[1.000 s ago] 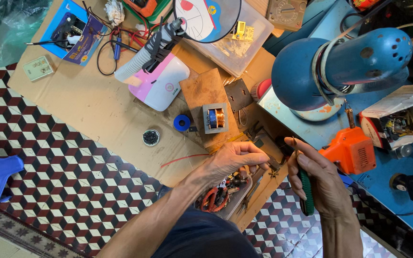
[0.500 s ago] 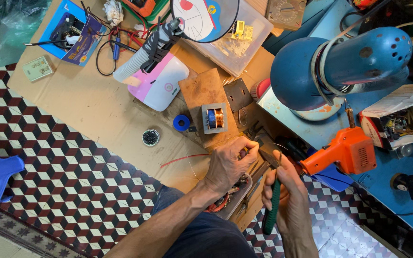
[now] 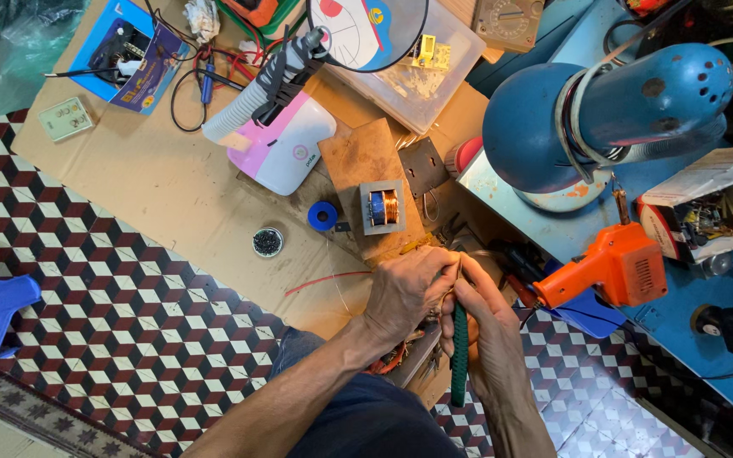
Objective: The person winds copper wire around a laminated iron core to form an electromagnet coil. They use pliers to hold and trim the wire, then wrap the ends with blue electrical tape. The person repeatedly adjusts the coil and wire, securing the windings and preparing the leads.
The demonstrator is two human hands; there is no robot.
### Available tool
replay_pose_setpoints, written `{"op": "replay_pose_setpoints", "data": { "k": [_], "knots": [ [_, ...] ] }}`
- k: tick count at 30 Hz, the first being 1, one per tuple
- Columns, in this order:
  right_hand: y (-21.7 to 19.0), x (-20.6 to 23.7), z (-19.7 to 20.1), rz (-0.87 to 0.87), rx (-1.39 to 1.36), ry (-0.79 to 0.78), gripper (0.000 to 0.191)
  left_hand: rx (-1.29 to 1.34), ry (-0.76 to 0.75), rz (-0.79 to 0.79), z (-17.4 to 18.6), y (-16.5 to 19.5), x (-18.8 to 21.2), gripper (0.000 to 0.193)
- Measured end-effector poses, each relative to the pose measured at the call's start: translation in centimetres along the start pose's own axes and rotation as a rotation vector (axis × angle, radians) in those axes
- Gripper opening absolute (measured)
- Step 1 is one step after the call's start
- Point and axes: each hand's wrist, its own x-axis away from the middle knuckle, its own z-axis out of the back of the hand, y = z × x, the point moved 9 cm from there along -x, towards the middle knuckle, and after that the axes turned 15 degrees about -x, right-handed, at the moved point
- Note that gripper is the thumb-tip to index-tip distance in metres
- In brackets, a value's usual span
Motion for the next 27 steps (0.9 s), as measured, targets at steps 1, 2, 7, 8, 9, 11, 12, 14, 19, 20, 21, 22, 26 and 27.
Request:
{"op": "replay_pose_setpoints", "data": {
  "k": [1, 2, 7, 8, 9, 11, 12, 14, 19, 20, 21, 22, 26, 27],
  "knots": [
    [0.0, -0.1, 0.0, -0.008, -0.018, -0.004, 0.064, -0.016, -0.003, -0.023, 0.0, 0.0, 0.1, 0.012],
    [0.1, -0.2, 0.0, -0.016, -0.036, -0.008, 0.062, -0.031, -0.005, -0.045, 0.0, 0.1, 0.1, 0.011],
    [0.2, -0.6, 0.2, -0.033, -0.022, 0.002, 0.060, -0.078, -0.029, -0.067, -0.5, -0.2, -0.2, 0.009],
    [0.2, -0.7, 0.3, -0.037, -0.019, 0.003, 0.060, -0.080, -0.040, -0.062, -0.6, -0.3, -0.2, 0.010],
    [0.1, -0.9, 0.4, -0.038, -0.014, 0.016, 0.060, -0.088, -0.035, -0.077, -0.5, -0.1, -0.3, 0.010],
    [0.0, -1.1, 0.8, -0.039, -0.006, 0.042, 0.059, -0.104, -0.028, -0.107, -0.4, 0.1, -0.4, 0.010],
    [-0.1, -1.1, 0.7, -0.041, -0.010, 0.031, 0.059, -0.123, -0.036, -0.116, -0.5, 0.2, -0.5, 0.011],
    [-0.3, -1.2, 0.6, -0.043, -0.017, 0.008, 0.058, -0.163, -0.053, -0.133, -0.5, 0.3, -0.5, 0.012],
    [-0.7, -1.1, 1.1, -0.092, -0.070, -0.010, 0.053, -0.186, -0.066, -0.153, -1.0, 0.4, -0.4, 0.011],
    [-0.8, -1.1, 1.3, -0.108, -0.089, -0.017, 0.051, -0.203, -0.076, -0.154, -1.2, 0.4, -0.3, 0.011],
    [-0.8, -1.2, 1.3, -0.125, -0.127, -0.040, 0.051, -0.199, -0.067, -0.153, -1.3, 0.3, -0.2, 0.011],
    [-0.9, -1.3, 1.3, -0.142, -0.165, -0.063, 0.050, -0.195, -0.059, -0.152, -1.3, 0.2, -0.1, 0.011],
    [-1.9, -1.9, 2.3, -0.164, -0.227, -0.096, 0.052, -0.194, -0.027, -0.159, -1.1, -0.1, 0.2, 0.007],
    [-2.4, -2.1, 2.8, -0.149, -0.223, -0.084, 0.052, -0.201, -0.032, -0.152, -1.0, -0.3, 0.3, 0.007]
  ]
}}
